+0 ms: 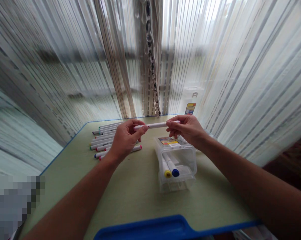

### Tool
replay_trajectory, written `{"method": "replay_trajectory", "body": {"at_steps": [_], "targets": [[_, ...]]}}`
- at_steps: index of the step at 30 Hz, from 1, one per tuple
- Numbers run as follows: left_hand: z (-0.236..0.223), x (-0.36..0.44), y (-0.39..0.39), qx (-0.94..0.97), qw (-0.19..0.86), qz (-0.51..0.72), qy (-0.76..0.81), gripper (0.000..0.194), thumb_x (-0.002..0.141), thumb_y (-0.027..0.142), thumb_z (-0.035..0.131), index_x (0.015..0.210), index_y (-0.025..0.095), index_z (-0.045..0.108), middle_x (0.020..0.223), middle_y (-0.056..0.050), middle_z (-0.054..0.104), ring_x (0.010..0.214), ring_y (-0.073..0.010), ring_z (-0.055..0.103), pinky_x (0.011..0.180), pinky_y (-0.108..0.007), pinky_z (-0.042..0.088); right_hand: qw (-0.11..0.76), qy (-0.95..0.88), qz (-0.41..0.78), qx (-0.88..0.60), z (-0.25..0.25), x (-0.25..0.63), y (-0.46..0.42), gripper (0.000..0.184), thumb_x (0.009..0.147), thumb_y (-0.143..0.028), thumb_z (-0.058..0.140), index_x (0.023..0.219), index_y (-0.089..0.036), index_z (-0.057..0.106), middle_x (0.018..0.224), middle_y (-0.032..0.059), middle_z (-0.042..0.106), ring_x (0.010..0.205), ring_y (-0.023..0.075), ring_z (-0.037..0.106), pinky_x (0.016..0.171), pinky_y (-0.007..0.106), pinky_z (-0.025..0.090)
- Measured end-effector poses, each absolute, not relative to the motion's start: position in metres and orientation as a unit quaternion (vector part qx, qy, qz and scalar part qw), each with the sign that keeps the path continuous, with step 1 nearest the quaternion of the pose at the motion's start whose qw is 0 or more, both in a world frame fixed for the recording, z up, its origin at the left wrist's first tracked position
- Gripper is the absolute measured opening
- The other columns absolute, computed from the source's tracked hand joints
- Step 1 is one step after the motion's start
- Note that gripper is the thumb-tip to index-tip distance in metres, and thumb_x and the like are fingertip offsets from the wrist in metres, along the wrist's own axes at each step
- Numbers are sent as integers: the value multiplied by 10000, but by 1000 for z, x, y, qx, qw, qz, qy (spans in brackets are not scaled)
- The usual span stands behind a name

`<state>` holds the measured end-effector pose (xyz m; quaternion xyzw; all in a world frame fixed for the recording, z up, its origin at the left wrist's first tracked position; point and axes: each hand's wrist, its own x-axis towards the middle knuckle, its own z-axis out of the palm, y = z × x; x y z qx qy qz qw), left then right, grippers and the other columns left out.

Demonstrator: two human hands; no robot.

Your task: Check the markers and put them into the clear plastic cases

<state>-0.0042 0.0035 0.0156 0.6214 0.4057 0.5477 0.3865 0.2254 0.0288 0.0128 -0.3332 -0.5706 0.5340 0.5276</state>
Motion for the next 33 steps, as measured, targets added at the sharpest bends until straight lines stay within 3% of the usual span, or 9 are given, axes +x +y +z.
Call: {"method": "replay_trajectory", "body": {"at_steps": [7,21,29,33], "targets": [[13,-5,6,616,391,553,402,281,782,347,794,932,121,723,700,-12,673,489,-69,547,464,-189,422,540,-559,544,-316,12,226,31,225,736,-347,854,804,-146,780,689,55,748,501,93,643,442,185,475],[18,-5,5,531,488,581,377,245,853,304,672,980,98,712,747,-66,719,506,-91,558,503,-223,474,546,-499,597,-312,20,226,27,185,850,-275,660,913,-130,757,727,87,768,491,125,652,428,211,469],[20,-5,5,498,510,587,384,246,864,278,613,995,86,692,727,-81,721,499,-110,563,498,-239,474,544,-480,612,-316,20,227,28,244,844,-232,549,925,-119,749,732,91,769,510,146,660,450,235,482],[17,-6,7,525,489,575,392,260,868,295,621,1016,93,691,705,-63,712,489,-103,563,493,-227,463,545,-495,601,-311,19,226,28,207,829,-255,619,916,-121,750,733,89,768,503,136,663,440,220,473]]}}
